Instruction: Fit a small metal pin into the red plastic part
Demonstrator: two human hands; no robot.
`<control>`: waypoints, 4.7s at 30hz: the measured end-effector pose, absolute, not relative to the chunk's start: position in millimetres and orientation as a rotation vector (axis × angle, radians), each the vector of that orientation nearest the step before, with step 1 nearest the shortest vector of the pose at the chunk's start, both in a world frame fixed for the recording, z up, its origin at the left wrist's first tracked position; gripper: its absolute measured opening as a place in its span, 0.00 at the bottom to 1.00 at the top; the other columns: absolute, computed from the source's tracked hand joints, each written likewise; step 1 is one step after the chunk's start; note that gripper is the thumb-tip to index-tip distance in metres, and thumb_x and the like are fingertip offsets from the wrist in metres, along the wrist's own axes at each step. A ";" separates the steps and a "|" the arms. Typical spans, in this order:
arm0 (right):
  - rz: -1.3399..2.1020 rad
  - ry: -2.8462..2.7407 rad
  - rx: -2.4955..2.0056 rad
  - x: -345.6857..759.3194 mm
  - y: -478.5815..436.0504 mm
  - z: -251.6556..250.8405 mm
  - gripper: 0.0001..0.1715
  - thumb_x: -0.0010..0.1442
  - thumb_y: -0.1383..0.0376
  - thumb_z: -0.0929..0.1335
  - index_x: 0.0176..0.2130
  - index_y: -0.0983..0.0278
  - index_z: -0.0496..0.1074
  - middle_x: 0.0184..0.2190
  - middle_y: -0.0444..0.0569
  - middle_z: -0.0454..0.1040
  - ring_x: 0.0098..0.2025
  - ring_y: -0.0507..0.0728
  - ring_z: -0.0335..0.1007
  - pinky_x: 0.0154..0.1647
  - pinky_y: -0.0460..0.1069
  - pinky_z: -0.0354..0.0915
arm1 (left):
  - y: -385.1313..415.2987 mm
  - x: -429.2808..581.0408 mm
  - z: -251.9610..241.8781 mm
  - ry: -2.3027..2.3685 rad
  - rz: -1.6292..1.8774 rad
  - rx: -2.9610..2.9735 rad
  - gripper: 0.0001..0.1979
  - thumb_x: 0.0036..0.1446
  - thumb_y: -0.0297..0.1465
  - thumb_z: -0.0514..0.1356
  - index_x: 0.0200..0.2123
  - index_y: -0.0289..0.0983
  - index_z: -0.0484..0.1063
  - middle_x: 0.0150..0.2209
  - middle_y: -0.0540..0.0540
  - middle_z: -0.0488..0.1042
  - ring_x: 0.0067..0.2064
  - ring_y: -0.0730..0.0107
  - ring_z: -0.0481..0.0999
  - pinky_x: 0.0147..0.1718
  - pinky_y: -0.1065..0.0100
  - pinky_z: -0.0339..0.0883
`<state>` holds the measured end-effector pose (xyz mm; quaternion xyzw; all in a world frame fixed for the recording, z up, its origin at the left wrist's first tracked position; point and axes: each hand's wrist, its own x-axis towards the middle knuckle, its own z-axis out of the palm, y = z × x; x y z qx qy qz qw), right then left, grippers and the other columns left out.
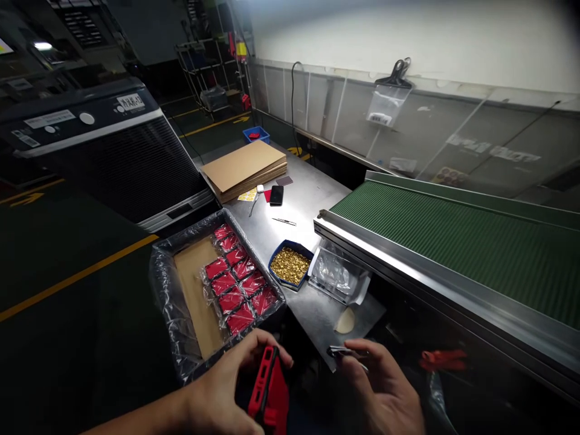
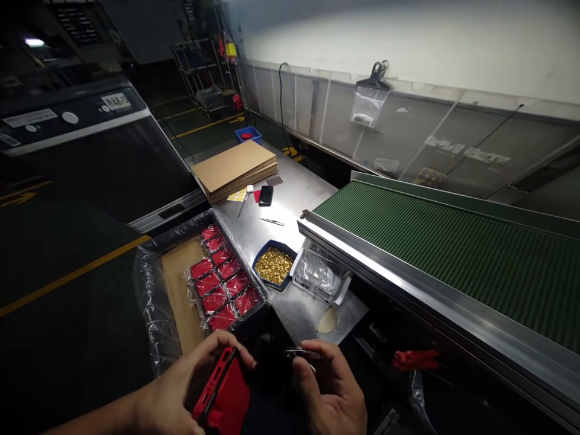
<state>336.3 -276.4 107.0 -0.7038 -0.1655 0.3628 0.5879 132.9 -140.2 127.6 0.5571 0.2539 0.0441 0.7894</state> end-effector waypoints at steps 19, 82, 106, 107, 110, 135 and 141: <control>0.760 -0.654 -2.283 362.3 -311.6 -143.9 0.29 0.54 0.42 0.62 0.40 0.61 0.73 0.44 0.51 0.74 0.47 0.63 0.71 0.43 0.54 0.66 | -143.6 124.3 66.4 0.858 0.419 1.055 0.16 0.59 0.44 0.61 0.34 0.35 0.74 0.34 0.43 0.72 0.37 0.62 0.71 0.40 0.67 0.64; 1.475 -0.765 -1.530 280.3 -236.2 124.7 0.30 0.61 0.44 0.65 0.34 0.69 0.72 0.27 0.51 0.72 0.27 0.48 0.66 0.25 0.39 0.62 | -151.0 157.8 108.0 0.887 0.364 0.709 0.44 0.57 0.65 0.49 0.53 0.31 0.71 0.46 0.33 0.72 0.48 0.48 0.72 0.52 0.52 0.62; 0.168 -1.690 -1.487 302.1 -234.4 104.6 0.15 0.62 0.69 0.67 0.49 0.69 0.70 0.35 0.51 0.72 0.35 0.50 0.68 0.34 0.44 0.68 | -148.1 174.5 125.4 1.056 0.225 0.243 0.39 0.68 0.54 0.37 0.46 0.26 0.73 0.33 0.37 0.75 0.26 0.68 0.75 0.26 0.71 0.71; 0.159 -1.694 -1.476 302.7 -234.4 104.7 0.15 0.62 0.70 0.67 0.49 0.70 0.70 0.35 0.51 0.72 0.35 0.50 0.68 0.34 0.44 0.67 | -148.5 174.6 124.6 1.063 0.215 0.240 0.39 0.68 0.55 0.37 0.45 0.26 0.73 0.32 0.37 0.76 0.26 0.67 0.76 0.27 0.70 0.71; 0.124 -1.721 -1.455 305.1 -234.9 105.6 0.13 0.63 0.71 0.66 0.48 0.71 0.71 0.33 0.51 0.71 0.34 0.49 0.68 0.33 0.44 0.67 | -149.8 174.1 120.6 1.028 0.199 0.239 0.39 0.67 0.56 0.39 0.46 0.27 0.74 0.31 0.36 0.76 0.28 0.64 0.77 0.30 0.68 0.73; 0.156 -1.717 -1.498 318.3 -233.7 105.2 0.17 0.62 0.71 0.68 0.51 0.68 0.71 0.40 0.49 0.75 0.36 0.48 0.69 0.35 0.44 0.68 | -145.8 181.2 112.3 0.779 0.169 0.173 0.37 0.67 0.56 0.42 0.35 0.29 0.75 0.26 0.39 0.74 0.27 0.65 0.75 0.30 0.70 0.70; 0.326 -1.359 -1.512 324.0 -240.9 112.2 0.16 0.63 0.72 0.67 0.51 0.65 0.68 0.39 0.48 0.74 0.41 0.46 0.72 0.42 0.39 0.70 | -142.2 182.1 112.1 0.790 0.159 0.139 0.41 0.66 0.58 0.40 0.40 0.27 0.75 0.33 0.35 0.77 0.34 0.60 0.78 0.36 0.67 0.72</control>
